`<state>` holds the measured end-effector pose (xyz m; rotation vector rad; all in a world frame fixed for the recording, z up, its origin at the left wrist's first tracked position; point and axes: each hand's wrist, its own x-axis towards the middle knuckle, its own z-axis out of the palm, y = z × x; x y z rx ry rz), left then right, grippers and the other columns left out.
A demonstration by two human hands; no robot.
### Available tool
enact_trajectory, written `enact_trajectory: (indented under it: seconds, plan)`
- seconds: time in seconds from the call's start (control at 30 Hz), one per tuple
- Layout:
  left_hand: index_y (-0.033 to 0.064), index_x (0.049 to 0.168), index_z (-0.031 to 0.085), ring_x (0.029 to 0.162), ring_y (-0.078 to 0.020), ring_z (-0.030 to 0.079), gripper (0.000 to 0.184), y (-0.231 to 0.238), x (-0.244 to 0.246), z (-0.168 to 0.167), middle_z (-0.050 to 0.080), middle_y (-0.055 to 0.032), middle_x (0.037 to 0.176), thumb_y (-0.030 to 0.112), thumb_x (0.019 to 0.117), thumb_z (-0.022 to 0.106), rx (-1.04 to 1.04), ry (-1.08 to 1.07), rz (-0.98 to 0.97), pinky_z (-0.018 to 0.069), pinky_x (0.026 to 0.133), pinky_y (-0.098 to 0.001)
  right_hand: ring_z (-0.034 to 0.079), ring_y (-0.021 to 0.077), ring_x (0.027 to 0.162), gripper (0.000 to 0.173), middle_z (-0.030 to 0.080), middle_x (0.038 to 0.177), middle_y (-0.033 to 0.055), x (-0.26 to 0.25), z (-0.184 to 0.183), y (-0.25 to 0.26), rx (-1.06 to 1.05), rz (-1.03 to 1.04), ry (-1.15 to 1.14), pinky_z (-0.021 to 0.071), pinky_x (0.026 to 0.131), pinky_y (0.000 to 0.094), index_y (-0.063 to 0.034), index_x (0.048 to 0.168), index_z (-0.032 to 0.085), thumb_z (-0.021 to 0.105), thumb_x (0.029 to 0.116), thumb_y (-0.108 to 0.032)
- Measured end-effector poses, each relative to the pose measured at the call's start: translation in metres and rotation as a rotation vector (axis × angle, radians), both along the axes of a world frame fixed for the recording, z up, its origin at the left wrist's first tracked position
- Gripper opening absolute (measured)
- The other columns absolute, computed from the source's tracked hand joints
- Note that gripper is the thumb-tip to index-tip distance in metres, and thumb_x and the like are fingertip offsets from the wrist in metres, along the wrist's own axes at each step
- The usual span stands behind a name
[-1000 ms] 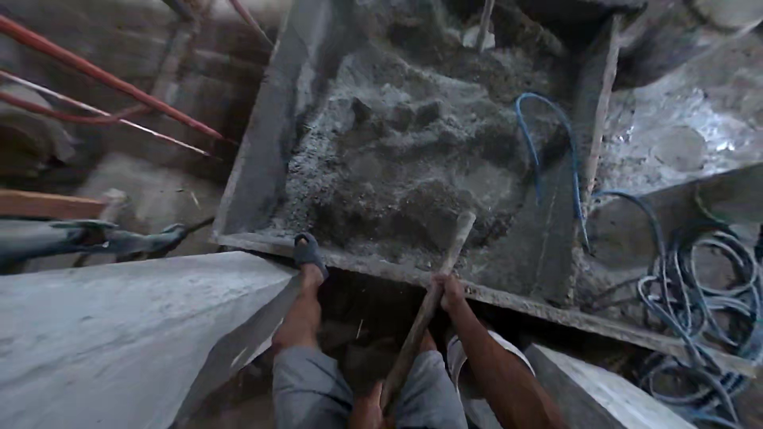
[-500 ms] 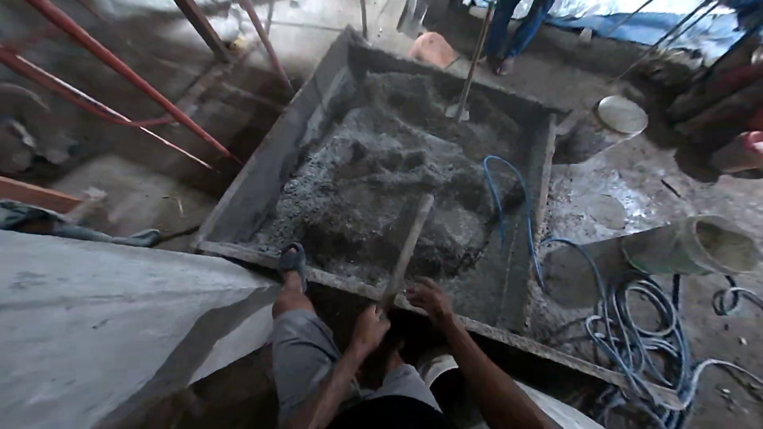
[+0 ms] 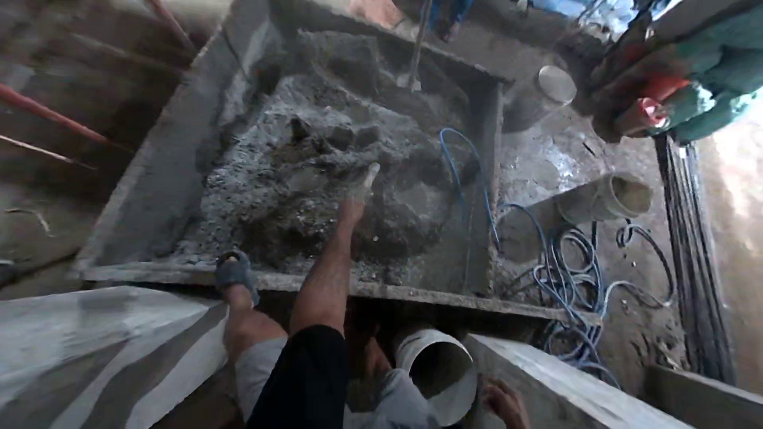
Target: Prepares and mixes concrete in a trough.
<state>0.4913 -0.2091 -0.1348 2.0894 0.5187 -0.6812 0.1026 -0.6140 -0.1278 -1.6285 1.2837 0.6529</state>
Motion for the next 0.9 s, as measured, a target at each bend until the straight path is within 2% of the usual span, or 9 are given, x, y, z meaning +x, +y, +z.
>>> enact_trajectory:
  seconds: [0.03, 0.1, 0.2, 0.27, 0.43, 0.57, 0.67, 0.8, 0.9]
  plan:
    - [-0.0036, 0.139, 0.057, 0.124, -0.0468, 0.058, 0.045, -0.003, 0.013, -0.040, 0.058, -0.0313, 0.135, 0.029, 0.1077, 0.051, 0.026, -0.122, 0.100, 0.0457, 0.105, -0.0619, 0.066, 0.0184, 0.078, 0.035, 0.065, 0.107, 0.0223, -0.012, -0.002, 0.001, 0.004, -0.022, 0.044, 0.0576, 0.073, 0.0349, 0.0094, 0.138, 0.049, 0.048, 0.1052, -0.003]
    - [0.0002, 0.143, 0.056, 0.128, -0.0440, 0.057, 0.044, 0.005, 0.041, -0.058, 0.058, -0.0285, 0.138, 0.024, 0.1061, 0.054, 0.062, -0.213, 0.113, 0.0452, 0.107, -0.0605, 0.067, 0.0202, 0.080, 0.037, 0.066, 0.109, 0.0233, -0.024, -0.013, 0.006, 0.031, -0.023, 0.106, 0.0575, 0.074, 0.0363, 0.0084, 0.140, 0.049, 0.049, 0.1056, -0.004]
    - [0.0036, 0.152, 0.047, 0.140, -0.0421, 0.047, 0.047, 0.025, 0.050, -0.033, 0.048, -0.0265, 0.151, 0.014, 0.1061, 0.051, 0.101, -0.267, -0.003, 0.0394, 0.115, -0.0565, 0.068, 0.0227, 0.081, 0.036, 0.067, 0.111, 0.0236, -0.023, -0.029, 0.021, 0.087, 0.044, 0.112, 0.0574, 0.075, 0.0384, 0.0069, 0.139, 0.051, 0.051, 0.1055, -0.006]
    - [0.0045, 0.153, 0.046, 0.141, -0.0435, 0.045, 0.049, 0.042, 0.055, -0.018, 0.045, -0.0272, 0.153, 0.015, 0.1059, 0.053, 0.128, -0.267, -0.096, 0.0385, 0.115, -0.0576, 0.069, 0.0258, 0.083, 0.036, 0.068, 0.111, 0.0243, -0.008, -0.044, 0.028, 0.110, 0.128, 0.044, 0.0584, 0.076, 0.0417, 0.0063, 0.138, 0.053, 0.055, 0.1039, -0.007]
    - [0.0058, 0.158, 0.036, 0.136, -0.0421, 0.051, 0.055, 0.066, 0.042, 0.006, 0.049, -0.0267, 0.150, 0.015, 0.1061, 0.052, 0.067, -0.237, -0.059, 0.0421, 0.112, -0.0578, 0.070, 0.0283, 0.086, 0.035, 0.069, 0.108, 0.0237, 0.060, -0.044, 0.045, 0.110, 0.211, -0.143, 0.0591, 0.079, 0.0446, 0.0057, 0.135, 0.056, 0.058, 0.1028, -0.008]
    - [0.0017, 0.151, 0.043, 0.113, -0.0351, 0.067, 0.046, 0.075, -0.049, 0.001, 0.061, -0.0247, 0.136, 0.016, 0.1081, 0.050, -0.116, -0.245, 0.099, 0.0554, 0.097, -0.0504, 0.071, 0.0295, 0.088, 0.036, 0.069, 0.112, 0.0246, 0.097, -0.036, 0.049, 0.097, 0.263, -0.201, 0.0596, 0.081, 0.0456, 0.0049, 0.136, 0.055, 0.057, 0.1030, -0.008]
    - [-0.0028, 0.147, 0.047, 0.109, -0.0297, 0.070, 0.044, 0.096, -0.159, 0.012, 0.063, -0.0239, 0.133, 0.018, 0.1083, 0.047, -0.232, -0.241, 0.216, 0.0583, 0.094, -0.0434, 0.071, 0.0311, 0.092, 0.038, 0.068, 0.117, 0.0244, 0.106, -0.037, 0.049, 0.096, 0.314, -0.121, 0.0588, 0.085, 0.0468, 0.0027, 0.139, 0.054, 0.057, 0.1028, -0.009]
    - [-0.0090, 0.141, 0.050, 0.108, -0.0273, 0.069, 0.047, 0.152, -0.291, 0.084, 0.063, -0.0259, 0.131, 0.022, 0.1054, 0.049, -0.027, -0.451, 0.396, 0.0580, 0.094, -0.0433, 0.070, 0.0316, 0.096, 0.037, 0.066, 0.121, 0.0256, 0.097, -0.038, 0.054, 0.126, 0.280, -0.034, 0.0578, 0.086, 0.0461, 0.0023, 0.138, 0.055, 0.056, 0.1023, -0.009]
    - [-0.0261, 0.135, 0.041, 0.113, -0.0231, 0.065, 0.043, 0.239, -0.346, 0.175, 0.054, -0.0390, 0.132, 0.005, 0.1053, 0.047, 0.227, -0.689, 0.226, 0.0561, 0.095, -0.0333, 0.069, 0.0290, 0.091, 0.036, 0.067, 0.118, 0.0238, 0.088, -0.044, 0.055, 0.135, 0.326, 0.009, 0.0578, 0.083, 0.0441, 0.0018, 0.136, 0.057, 0.057, 0.1017, -0.010]
